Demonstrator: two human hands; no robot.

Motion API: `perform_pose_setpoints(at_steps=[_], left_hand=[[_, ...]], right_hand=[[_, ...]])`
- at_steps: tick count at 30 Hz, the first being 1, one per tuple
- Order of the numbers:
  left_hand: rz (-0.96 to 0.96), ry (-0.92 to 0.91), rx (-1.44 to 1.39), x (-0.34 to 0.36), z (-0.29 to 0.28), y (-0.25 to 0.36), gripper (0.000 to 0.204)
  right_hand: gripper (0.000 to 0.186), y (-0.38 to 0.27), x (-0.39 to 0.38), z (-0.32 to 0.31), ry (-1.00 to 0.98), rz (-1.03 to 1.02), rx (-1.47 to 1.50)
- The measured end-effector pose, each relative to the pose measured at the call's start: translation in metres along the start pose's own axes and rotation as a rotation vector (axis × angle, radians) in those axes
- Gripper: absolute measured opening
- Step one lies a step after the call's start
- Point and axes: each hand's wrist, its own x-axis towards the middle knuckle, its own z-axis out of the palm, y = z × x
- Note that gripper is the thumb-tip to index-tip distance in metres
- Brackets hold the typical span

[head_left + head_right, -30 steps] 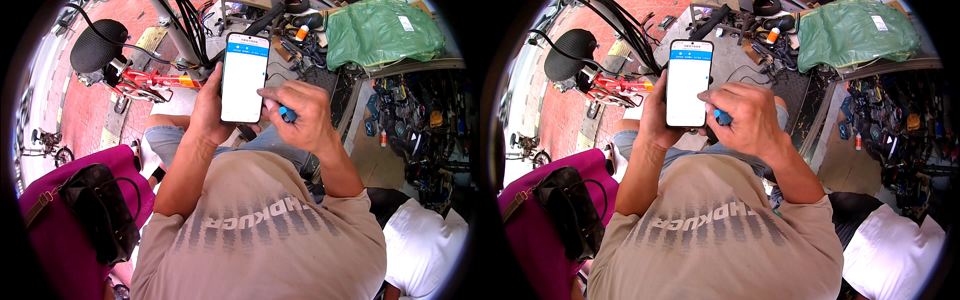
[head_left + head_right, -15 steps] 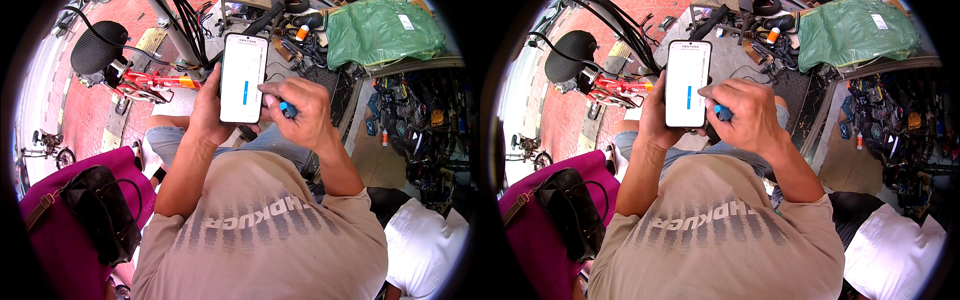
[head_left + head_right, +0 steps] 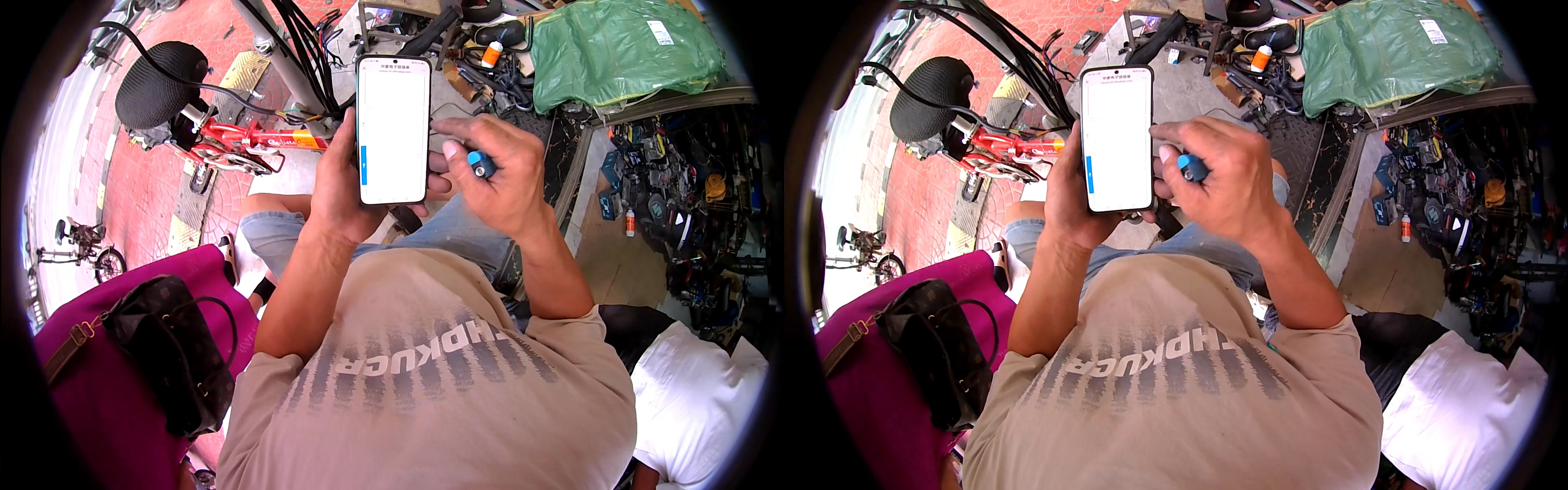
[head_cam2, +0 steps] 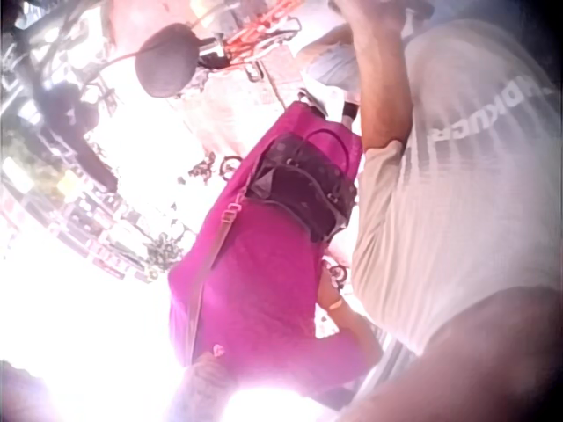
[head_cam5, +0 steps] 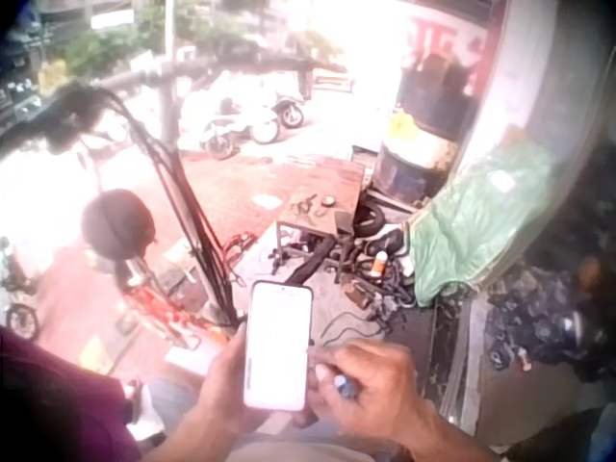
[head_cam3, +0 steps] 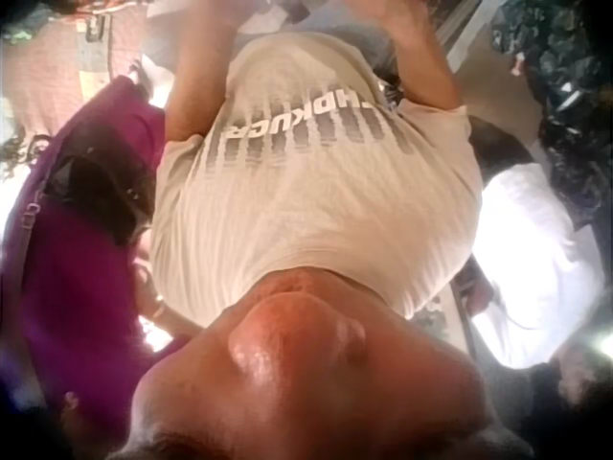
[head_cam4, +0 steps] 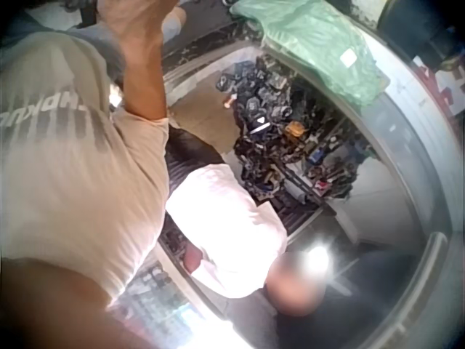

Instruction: The person navigates a smartphone app to scan a QR code on a bicycle, then uses a small blue tool to adjust the bicycle's brake cable and housing near the handlebars.

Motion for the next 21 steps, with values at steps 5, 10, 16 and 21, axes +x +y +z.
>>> perform_pose_setpoints(at_steps=[5, 10, 16, 21], left_hand=[[0.009, -0.061, 0.019, -0.001, 0.008, -0.006, 0.087], [0.091, -0.018, -0.033, -0.009, 0.031, -0.009, 0.086], [0.253, -0.161, -0.232, -0.014, 0.034, -0.002, 0.084], [0.388, -0.150, -0.349, -0.014, 0.040, 0.001, 0.079]], right_hand=[[0.025, 0.014, 0.002, -0.001, 0.139, 0.216, 0.185], [0.024, 0.013, 0.007, -0.005, 0.160, 0.391, 0.379], [0.024, 0.004, 0.008, -0.002, 0.163, 0.388, 0.428], [0.025, -0.003, 0.010, 0.000, 0.125, 0.353, 0.394]])
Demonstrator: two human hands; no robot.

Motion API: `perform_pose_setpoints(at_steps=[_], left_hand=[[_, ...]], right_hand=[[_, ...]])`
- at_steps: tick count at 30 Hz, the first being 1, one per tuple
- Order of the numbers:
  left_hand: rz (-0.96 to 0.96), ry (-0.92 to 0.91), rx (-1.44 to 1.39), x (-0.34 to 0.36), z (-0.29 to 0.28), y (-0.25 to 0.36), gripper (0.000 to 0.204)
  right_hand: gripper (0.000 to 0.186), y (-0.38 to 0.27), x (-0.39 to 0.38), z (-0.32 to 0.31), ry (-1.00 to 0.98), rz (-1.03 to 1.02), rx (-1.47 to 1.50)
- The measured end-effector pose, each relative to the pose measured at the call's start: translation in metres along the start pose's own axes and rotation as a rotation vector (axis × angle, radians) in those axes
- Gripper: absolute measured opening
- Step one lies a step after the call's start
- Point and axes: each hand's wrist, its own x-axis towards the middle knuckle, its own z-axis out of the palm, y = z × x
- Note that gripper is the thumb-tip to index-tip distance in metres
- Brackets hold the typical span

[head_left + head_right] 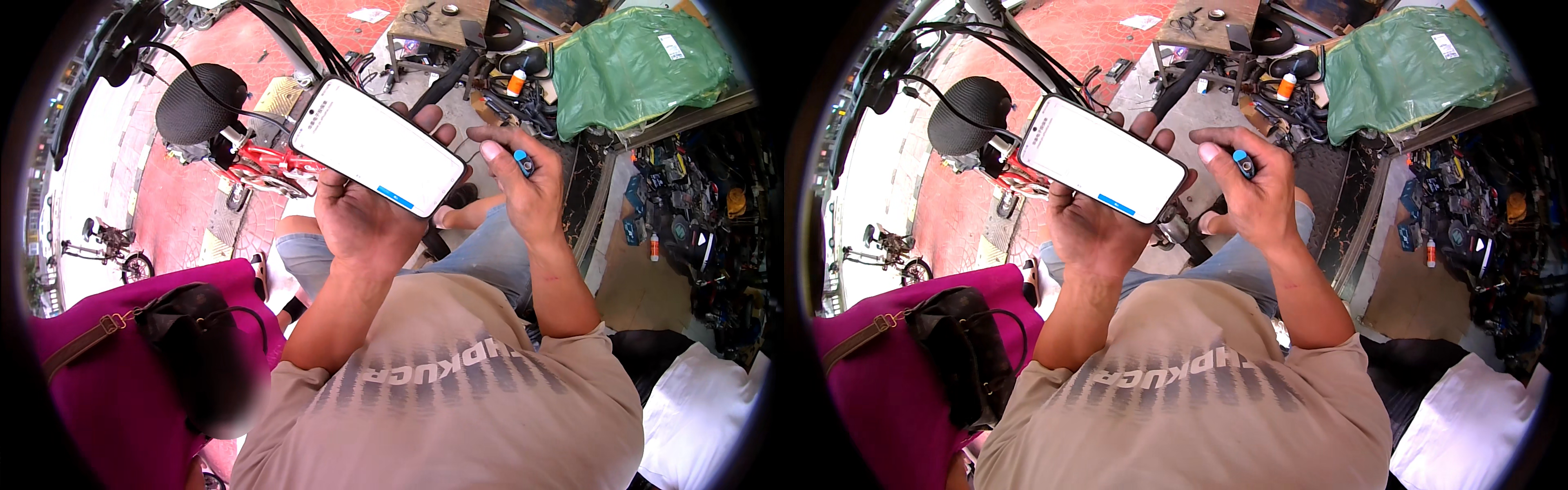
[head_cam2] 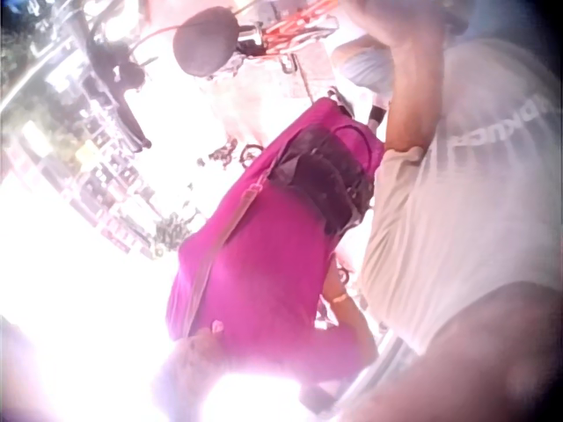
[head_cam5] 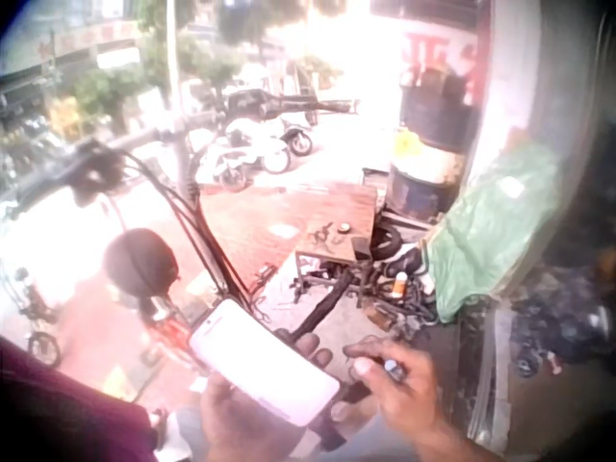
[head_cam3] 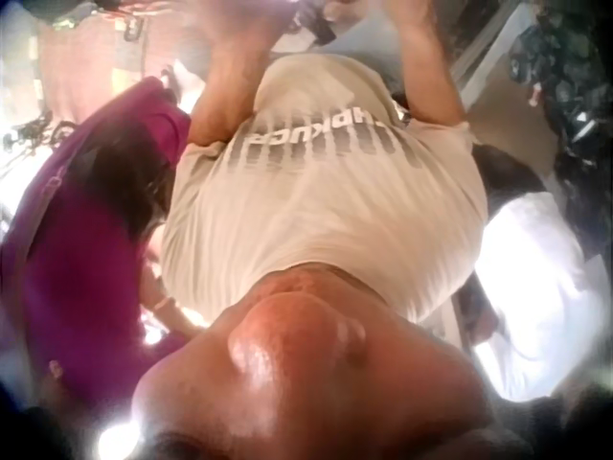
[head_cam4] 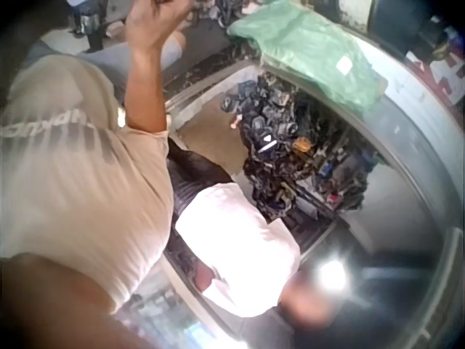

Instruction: The person navigates a smartphone app to scan a QR code on a bicycle, then uses a small blue tool to adjust the bicycle's brake cable and housing near the handlebars.

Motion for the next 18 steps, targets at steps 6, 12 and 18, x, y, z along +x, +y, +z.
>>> perform_pose_setpoints(at_steps=[6, 12, 18], left_hand=[[0.035, -0.007, -0.168, 0.002, 0.009, 0.005, 0.077], [0.112, 0.017, -0.042, -0.003, 0.022, 0.017, 0.078], [0.272, -0.108, -0.052, -0.010, 0.025, 0.038, 0.088]], right_hand=[[0.028, -0.008, -0.001, 0.009, -0.067, -0.008, -0.015], [0.027, -0.028, 0.018, 0.020, -0.073, -0.205, -0.136], [0.019, -0.081, 0.053, 0.046, -0.217, -0.690, -0.288]])
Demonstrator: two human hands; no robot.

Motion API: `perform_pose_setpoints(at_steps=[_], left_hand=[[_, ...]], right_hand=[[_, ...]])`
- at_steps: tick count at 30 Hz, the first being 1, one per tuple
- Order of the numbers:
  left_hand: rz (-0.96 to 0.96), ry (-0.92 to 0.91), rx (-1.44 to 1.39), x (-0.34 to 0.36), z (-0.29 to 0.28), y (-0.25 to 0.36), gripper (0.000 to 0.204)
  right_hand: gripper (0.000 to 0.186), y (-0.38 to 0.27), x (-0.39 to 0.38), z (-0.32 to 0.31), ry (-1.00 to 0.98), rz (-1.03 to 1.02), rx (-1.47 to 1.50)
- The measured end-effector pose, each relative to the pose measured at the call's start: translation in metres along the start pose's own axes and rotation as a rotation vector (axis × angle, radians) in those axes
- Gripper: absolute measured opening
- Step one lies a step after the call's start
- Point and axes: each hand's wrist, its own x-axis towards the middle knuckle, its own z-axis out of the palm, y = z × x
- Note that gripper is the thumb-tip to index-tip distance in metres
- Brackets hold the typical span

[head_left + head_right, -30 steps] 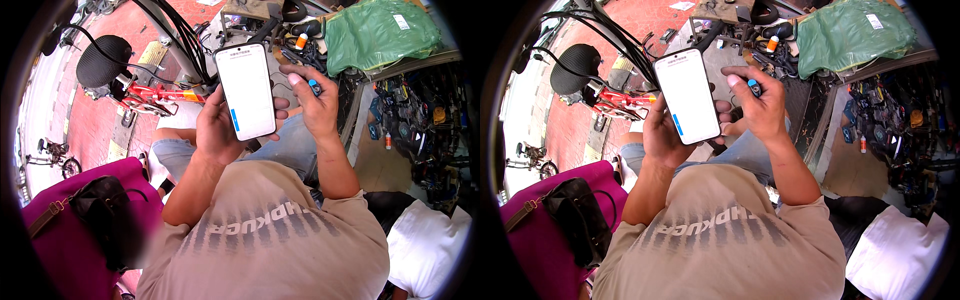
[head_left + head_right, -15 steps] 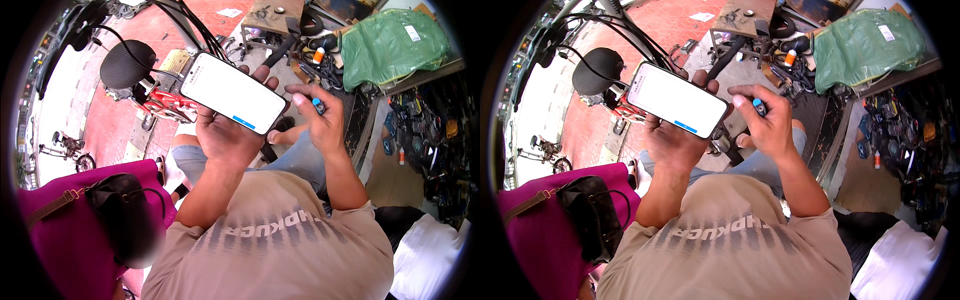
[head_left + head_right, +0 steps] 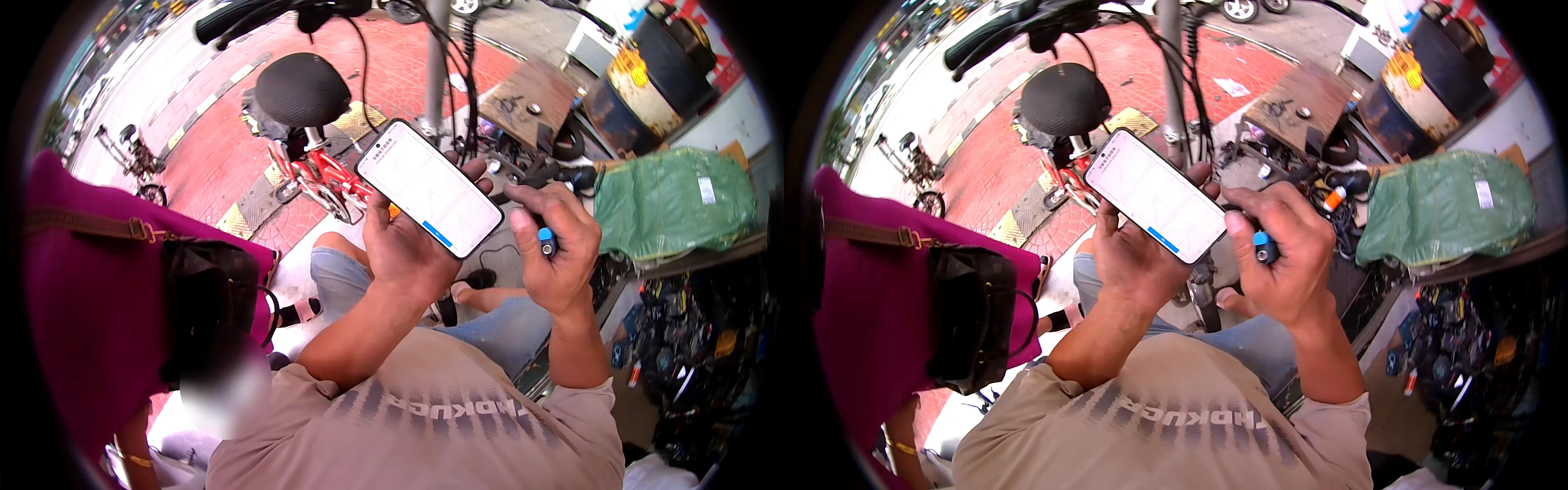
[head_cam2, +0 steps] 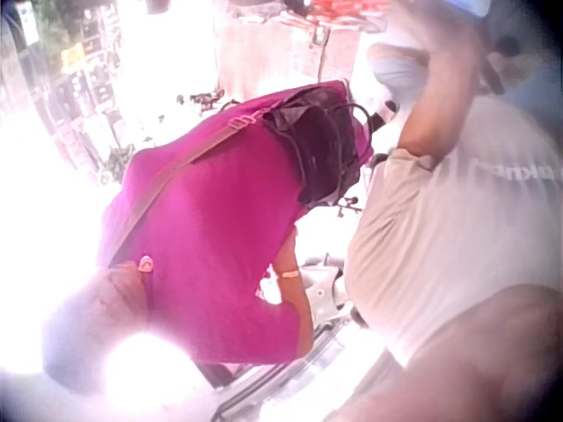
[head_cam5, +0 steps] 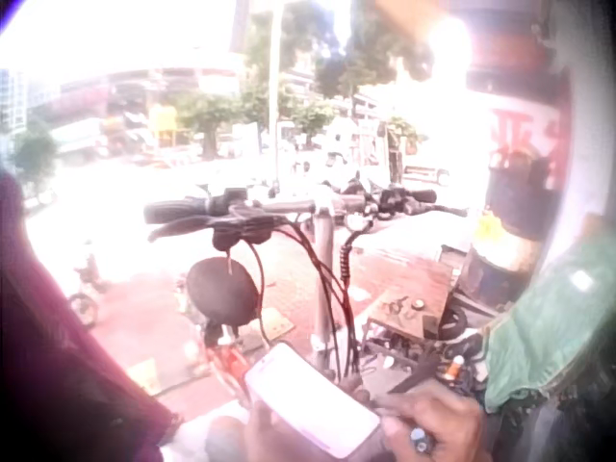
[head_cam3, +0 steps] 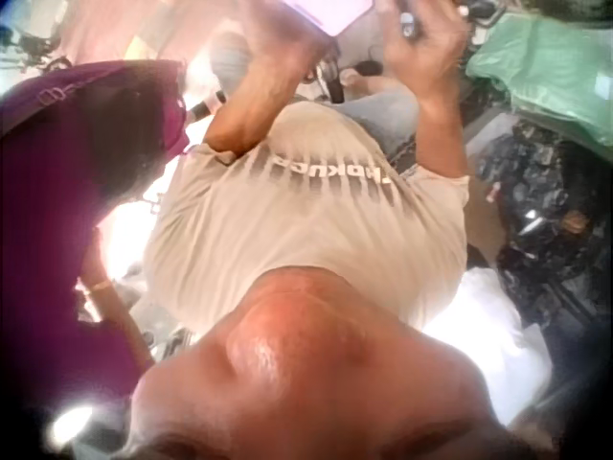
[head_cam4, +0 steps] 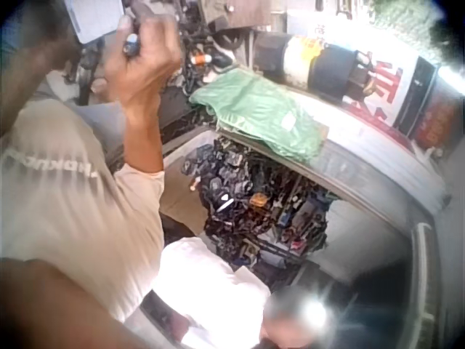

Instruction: The person navigates a smartphone app to scan a QR code on a bicycle, then uses a small blue tool to adjust the bicycle's brake cable and housing near the handlebars.

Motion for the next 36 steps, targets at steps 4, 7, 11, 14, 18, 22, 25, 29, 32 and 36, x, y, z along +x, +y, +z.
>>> perform_pose_setpoints(at_steps=[4, 7, 11, 14, 18, 22, 25, 29, 32, 36], left_hand=[[0.080, 0.064, 0.048, -0.002, 0.009, 0.008, 0.084], [0.087, -0.059, 0.000, -0.007, 0.000, 0.014, 0.079], [0.132, 0.292, 0.075, -0.011, 0.018, 0.013, 0.077], [0.103, 0.062, 0.060, -0.013, 0.004, 0.016, 0.075], [0.112, 0.232, 0.037, -0.011, 0.011, 0.010, 0.075], [0.137, 0.154, 0.012, -0.010, 0.002, 0.010, 0.075], [0.178, 0.155, 0.010, -0.001, 0.007, 0.011, 0.076], [0.158, -0.021, -0.060, 0.007, 0.002, 0.013, 0.079], [0.151, -0.052, -0.045, 0.007, 0.001, 0.013, 0.079], [0.194, -0.095, 0.068, 0.007, -0.008, 0.010, 0.082]], right_hand=[[0.024, -0.023, 0.040, 0.015, -0.227, -0.128, -0.109], [0.025, -0.026, 0.060, 0.035, -0.344, -0.252, -0.135], [0.025, -0.031, 0.075, 0.049, -0.375, -0.277, -0.162], [0.027, -0.034, 0.083, 0.050, -0.415, -0.308, -0.206], [0.028, -0.031, 0.083, 0.052, -0.399, -0.334, -0.225], [0.032, -0.032, 0.076, 0.041, -0.379, -0.338, -0.189], [0.042, -0.032, 0.050, 0.028, -0.416, -0.327, -0.184], [0.056, -0.033, 0.023, 0.023, -0.492, -0.297, -0.202], [0.054, -0.033, 0.019, 0.023, -0.491, -0.269, -0.225], [0.047, -0.029, 0.015, 0.028, -0.454, -0.245, -0.207]])
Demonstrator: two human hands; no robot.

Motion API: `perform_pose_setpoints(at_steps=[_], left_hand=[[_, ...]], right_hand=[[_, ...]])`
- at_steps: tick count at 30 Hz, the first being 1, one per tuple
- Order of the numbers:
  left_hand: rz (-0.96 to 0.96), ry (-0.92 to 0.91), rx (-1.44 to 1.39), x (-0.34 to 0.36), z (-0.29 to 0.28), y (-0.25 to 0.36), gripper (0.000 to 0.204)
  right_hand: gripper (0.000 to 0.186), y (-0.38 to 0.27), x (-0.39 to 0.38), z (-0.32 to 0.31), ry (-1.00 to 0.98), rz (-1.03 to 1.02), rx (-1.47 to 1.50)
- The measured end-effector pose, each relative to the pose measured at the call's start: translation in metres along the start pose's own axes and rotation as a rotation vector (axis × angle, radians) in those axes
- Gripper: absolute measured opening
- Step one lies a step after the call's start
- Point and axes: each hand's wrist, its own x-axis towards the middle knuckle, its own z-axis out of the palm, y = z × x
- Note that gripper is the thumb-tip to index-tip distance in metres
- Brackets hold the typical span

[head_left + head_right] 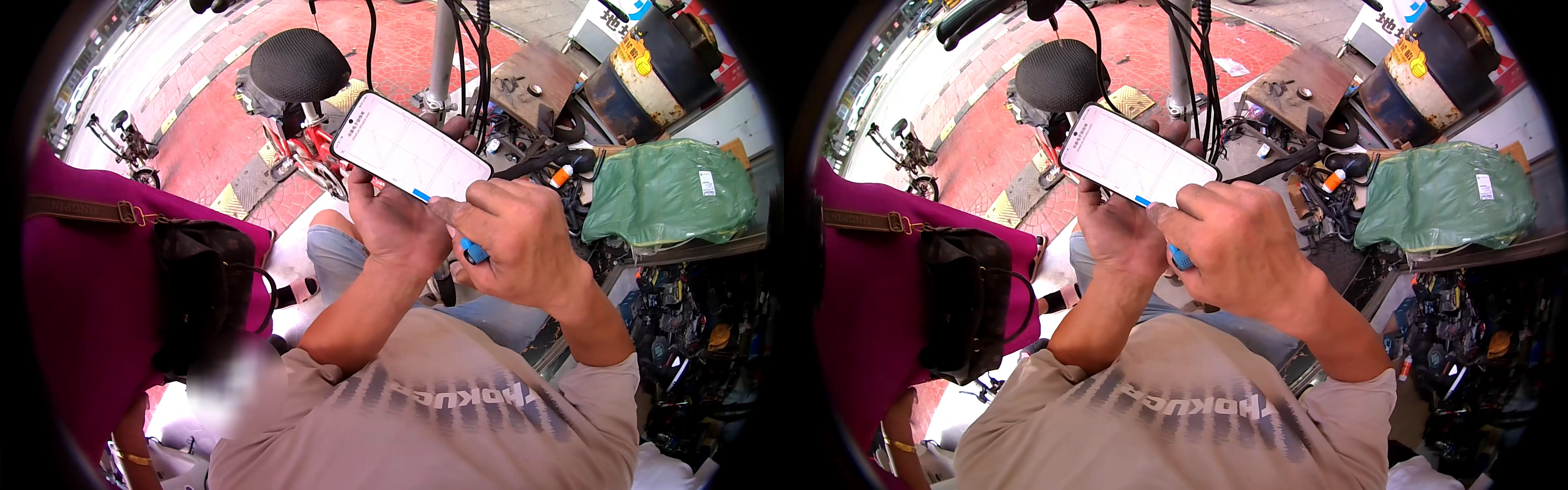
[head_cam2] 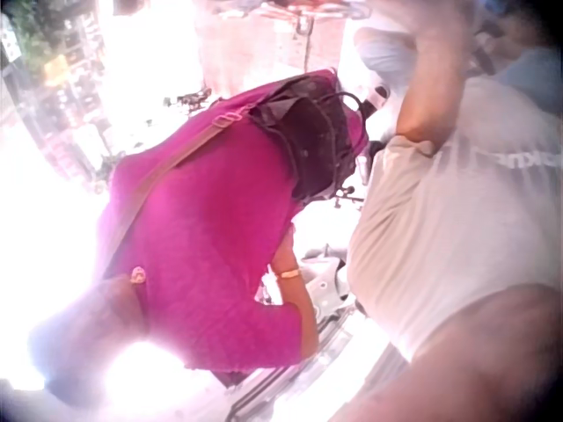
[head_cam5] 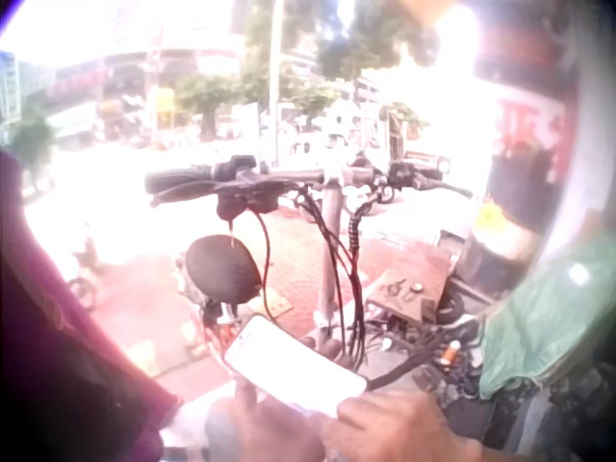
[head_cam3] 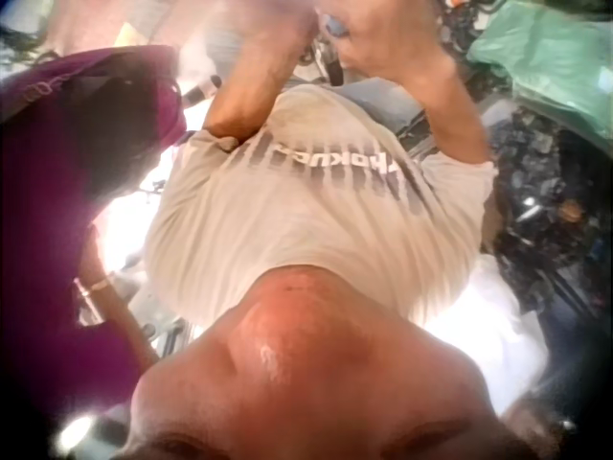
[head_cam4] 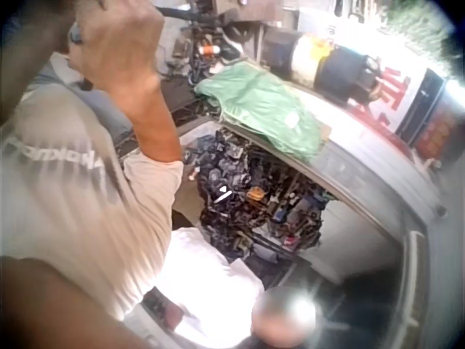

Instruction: The person navigates a smartphone app to scan a QR code on a bicycle, then uses a small blue tool to adjust the bicycle's brake cable and housing near the handlebars.

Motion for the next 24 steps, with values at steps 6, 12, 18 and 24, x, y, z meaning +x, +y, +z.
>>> perform_pose_setpoints(at_steps=[6, 12, 18, 24], left_hand=[[-0.008, 0.143, -0.032, 0.000, 0.008, -0.005, 0.084], [0.033, 0.272, 0.086, -0.007, 0.014, -0.007, 0.076], [0.024, 0.323, -0.003, -0.005, 0.007, -0.005, 0.065], [-0.019, 0.176, -0.096, -0.009, 0.002, -0.002, 0.071]], right_hand=[[0.032, 0.009, 0.017, -0.004, 0.071, 0.011, -0.031], [0.034, 0.012, 0.042, -0.002, 0.060, -0.003, -0.023], [0.034, 0.012, 0.059, 0.007, 0.078, -0.029, -0.025], [0.025, 0.014, 0.065, 0.011, 0.063, 0.007, -0.044]])
